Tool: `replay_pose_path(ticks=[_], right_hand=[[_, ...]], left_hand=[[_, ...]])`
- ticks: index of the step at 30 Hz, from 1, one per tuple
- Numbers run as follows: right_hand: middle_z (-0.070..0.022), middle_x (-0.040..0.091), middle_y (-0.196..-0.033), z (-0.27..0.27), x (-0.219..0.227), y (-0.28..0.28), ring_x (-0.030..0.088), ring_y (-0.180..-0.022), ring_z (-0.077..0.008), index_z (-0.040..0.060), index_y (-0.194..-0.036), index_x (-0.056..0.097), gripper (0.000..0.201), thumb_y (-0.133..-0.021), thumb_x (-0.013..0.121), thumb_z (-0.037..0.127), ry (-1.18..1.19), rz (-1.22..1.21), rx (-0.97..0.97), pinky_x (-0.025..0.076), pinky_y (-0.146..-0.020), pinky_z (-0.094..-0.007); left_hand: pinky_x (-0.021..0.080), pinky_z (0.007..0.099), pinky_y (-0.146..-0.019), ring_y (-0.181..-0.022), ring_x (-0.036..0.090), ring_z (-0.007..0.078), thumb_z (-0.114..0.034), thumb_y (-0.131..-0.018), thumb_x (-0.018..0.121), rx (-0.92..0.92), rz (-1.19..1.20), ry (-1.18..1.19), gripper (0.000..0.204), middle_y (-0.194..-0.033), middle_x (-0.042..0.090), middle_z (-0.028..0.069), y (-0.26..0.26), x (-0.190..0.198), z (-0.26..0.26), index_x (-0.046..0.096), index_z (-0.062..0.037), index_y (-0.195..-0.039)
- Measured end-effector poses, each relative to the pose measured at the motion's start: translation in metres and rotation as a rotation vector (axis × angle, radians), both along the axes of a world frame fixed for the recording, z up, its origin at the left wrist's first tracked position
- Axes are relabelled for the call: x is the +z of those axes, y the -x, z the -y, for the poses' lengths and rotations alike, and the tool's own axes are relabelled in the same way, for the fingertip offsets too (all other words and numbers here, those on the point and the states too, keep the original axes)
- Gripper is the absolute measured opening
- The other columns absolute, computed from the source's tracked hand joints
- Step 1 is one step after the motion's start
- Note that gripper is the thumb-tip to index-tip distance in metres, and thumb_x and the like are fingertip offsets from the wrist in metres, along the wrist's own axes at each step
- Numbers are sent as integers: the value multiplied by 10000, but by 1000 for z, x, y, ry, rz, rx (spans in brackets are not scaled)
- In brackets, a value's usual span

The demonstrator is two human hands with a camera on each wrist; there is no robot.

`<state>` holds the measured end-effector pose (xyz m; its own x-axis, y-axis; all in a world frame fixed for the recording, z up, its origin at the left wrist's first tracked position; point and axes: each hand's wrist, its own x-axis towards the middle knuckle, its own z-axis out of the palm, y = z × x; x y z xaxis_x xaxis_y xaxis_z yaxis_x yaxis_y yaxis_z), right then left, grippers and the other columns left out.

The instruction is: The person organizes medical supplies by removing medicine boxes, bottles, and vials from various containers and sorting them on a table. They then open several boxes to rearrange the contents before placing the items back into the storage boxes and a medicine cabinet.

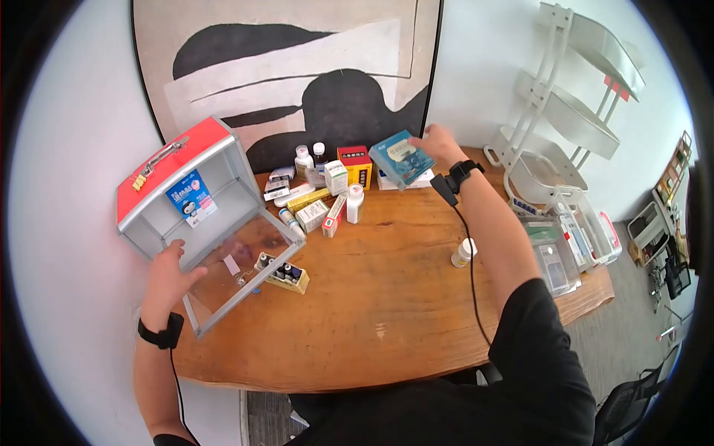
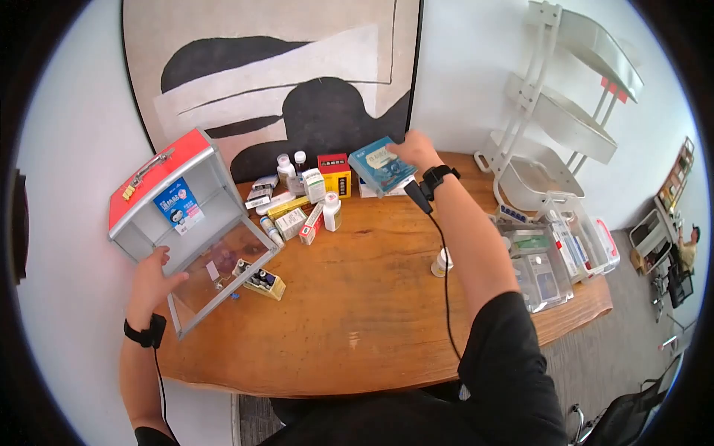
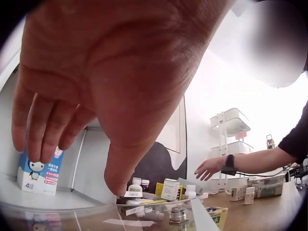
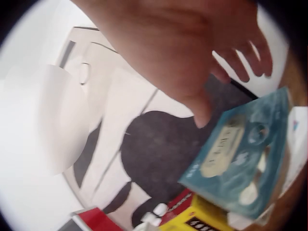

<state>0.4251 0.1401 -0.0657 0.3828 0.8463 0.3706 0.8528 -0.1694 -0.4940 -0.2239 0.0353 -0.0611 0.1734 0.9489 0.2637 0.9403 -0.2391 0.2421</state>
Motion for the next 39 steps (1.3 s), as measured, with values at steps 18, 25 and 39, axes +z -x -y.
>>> replay_pose_path(ticks=[18,25,39], right_hand=[[-160,790,-1117,-22,-17,-57,762,-909,-248,-97,-1218,731,518,-981,823,354,368,-666,254,610,-716,-364],[-91,769,-929,-16,3,-84,702,-739,-166,-54,-1130,718,381,-1035,766,312,50,-702,275,529,-643,-347],[-134,710,-1275,133,-2,291,646,-1198,-194,-49,-1454,567,593,-1050,762,340,51,-1067,830,518,-1058,-373]], left_hand=[[593,455,-830,-978,730,372,-263,-781,935,1,78,-282,452,-1045,745,131,-5,-17,120,738,-74,-1142],[605,408,-811,-933,748,334,-253,-828,918,-134,213,-223,387,-1030,763,118,-10,5,110,742,-49,-1105],[600,336,-837,-1052,731,198,-296,-1012,809,-325,1169,534,554,-1224,748,105,-98,17,43,587,13,-1414]])
